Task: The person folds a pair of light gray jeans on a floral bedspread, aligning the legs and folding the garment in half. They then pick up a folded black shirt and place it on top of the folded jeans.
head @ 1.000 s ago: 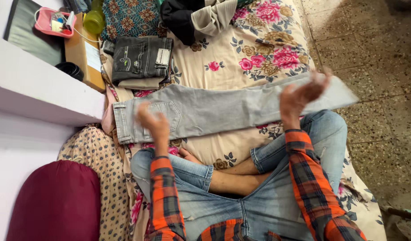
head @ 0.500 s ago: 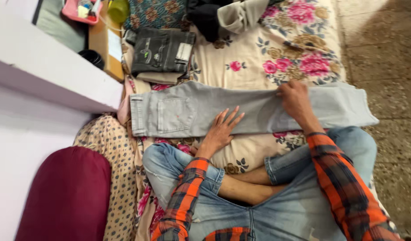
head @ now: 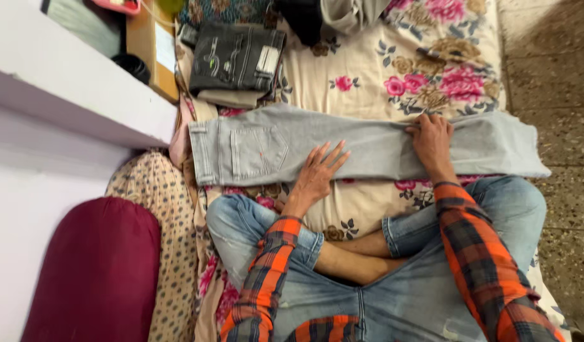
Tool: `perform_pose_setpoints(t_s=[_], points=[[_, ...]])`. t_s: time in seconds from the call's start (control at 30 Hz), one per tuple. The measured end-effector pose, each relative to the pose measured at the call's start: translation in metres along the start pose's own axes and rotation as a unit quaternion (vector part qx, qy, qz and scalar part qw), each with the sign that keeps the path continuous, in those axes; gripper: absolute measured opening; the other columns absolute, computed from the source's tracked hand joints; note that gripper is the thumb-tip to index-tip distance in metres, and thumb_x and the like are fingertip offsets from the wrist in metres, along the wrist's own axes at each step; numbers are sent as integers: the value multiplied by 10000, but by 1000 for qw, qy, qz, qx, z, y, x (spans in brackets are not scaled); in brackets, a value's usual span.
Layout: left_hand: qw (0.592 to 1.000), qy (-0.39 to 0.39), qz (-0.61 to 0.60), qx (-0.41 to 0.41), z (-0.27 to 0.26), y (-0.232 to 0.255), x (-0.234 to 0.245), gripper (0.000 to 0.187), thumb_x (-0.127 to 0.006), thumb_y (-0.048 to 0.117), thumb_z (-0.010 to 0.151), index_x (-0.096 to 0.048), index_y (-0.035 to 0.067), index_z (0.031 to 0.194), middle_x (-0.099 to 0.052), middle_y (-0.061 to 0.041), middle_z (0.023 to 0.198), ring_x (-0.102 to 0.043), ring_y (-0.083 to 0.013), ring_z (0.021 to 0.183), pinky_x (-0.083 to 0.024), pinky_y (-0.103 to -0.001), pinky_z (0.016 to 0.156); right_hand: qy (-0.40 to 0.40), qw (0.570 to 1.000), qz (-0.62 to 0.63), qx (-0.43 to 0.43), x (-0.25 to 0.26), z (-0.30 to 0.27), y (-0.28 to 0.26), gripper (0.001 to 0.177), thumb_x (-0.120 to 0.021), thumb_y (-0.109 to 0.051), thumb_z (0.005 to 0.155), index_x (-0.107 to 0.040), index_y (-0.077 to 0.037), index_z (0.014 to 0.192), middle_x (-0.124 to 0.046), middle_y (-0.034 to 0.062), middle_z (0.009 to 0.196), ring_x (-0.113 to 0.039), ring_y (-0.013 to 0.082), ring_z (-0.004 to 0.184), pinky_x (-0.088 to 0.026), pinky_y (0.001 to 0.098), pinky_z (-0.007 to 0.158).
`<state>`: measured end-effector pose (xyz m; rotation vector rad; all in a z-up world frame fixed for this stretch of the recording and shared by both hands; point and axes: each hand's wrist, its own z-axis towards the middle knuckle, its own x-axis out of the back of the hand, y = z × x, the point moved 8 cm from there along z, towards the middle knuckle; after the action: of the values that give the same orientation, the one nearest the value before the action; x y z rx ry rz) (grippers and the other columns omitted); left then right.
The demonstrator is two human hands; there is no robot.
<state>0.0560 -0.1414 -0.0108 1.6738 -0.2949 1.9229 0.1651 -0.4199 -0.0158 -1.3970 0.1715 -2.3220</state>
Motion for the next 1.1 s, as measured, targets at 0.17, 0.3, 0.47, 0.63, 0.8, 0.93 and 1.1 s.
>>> perform_pose_setpoints(t_s=[0.17,0.3,0.47,0.63,0.8,0.93,1.1], points=[[999,31,-9,14,0,-15,26,1033,-697,-124,612,-377,143,1558,-378,-39,1632,-374,-269,1472,-288,-402,1264,17,994,84,64,39,3,-55,385,-776,-138,856,-688,-82,1227,-612,172,1218,-536,370,1183,-377,463,1040],[996,38,-17,80,-1,-35,52,1138,-726,-119,580,-336,159,1613,-422,-13,1592,-395,-274,1409,-333,-403,1232,-160,940,249,169,44,-19,-117,424,-860,-288,774,-670,-119,1113,-608,107,1169,-529,297,1195,-402,439,1069],[968,-42,4,247,-33,-82,64,1234,-824,-92,529,-297,292,1577,-325,-17,1614,-316,-310,1459,-261,-537,1185,-173,948,128,234,17,-50,-172,576,-744,-58,730,-607,-68,1289,-592,107,1295,-509,322,1267,-354,477,1089],[950,-4,63,306,-58,-122,67,1182,-793,-136,602,-316,298,1593,-297,5,1645,-334,-311,1467,-233,-602,1182,-137,968,60,202,10,-41,-146,710,-601,124,627,-579,-69,1309,-579,75,1401,-489,289,1350,-324,435,1175],[947,184,158,211,-47,-120,90,946,-735,-151,872,-373,311,1615,-282,47,1715,-347,-219,1560,-296,-508,1343,-104,975,71,183,31,-35,-137,669,-627,151,699,-588,-120,1309,-573,13,1437,-476,251,1394,-310,428,1196],[941,-32,106,319,-48,-115,68,1041,-755,-80,662,-389,312,1554,-275,22,1648,-299,-327,1493,-243,-585,1194,-180,965,108,155,33,-33,-144,774,-631,154,575,-620,-115,1302,-526,83,1439,-434,331,1342,-328,458,1112],[975,-11,-79,207,-24,-65,75,1036,-804,-41,570,-419,244,1489,-300,-123,1552,-288,-375,1411,-237,-542,1157,-140,961,178,161,55,-16,-130,606,-637,131,585,-674,-111,1139,-599,109,1296,-503,355,1243,-403,475,1069]])
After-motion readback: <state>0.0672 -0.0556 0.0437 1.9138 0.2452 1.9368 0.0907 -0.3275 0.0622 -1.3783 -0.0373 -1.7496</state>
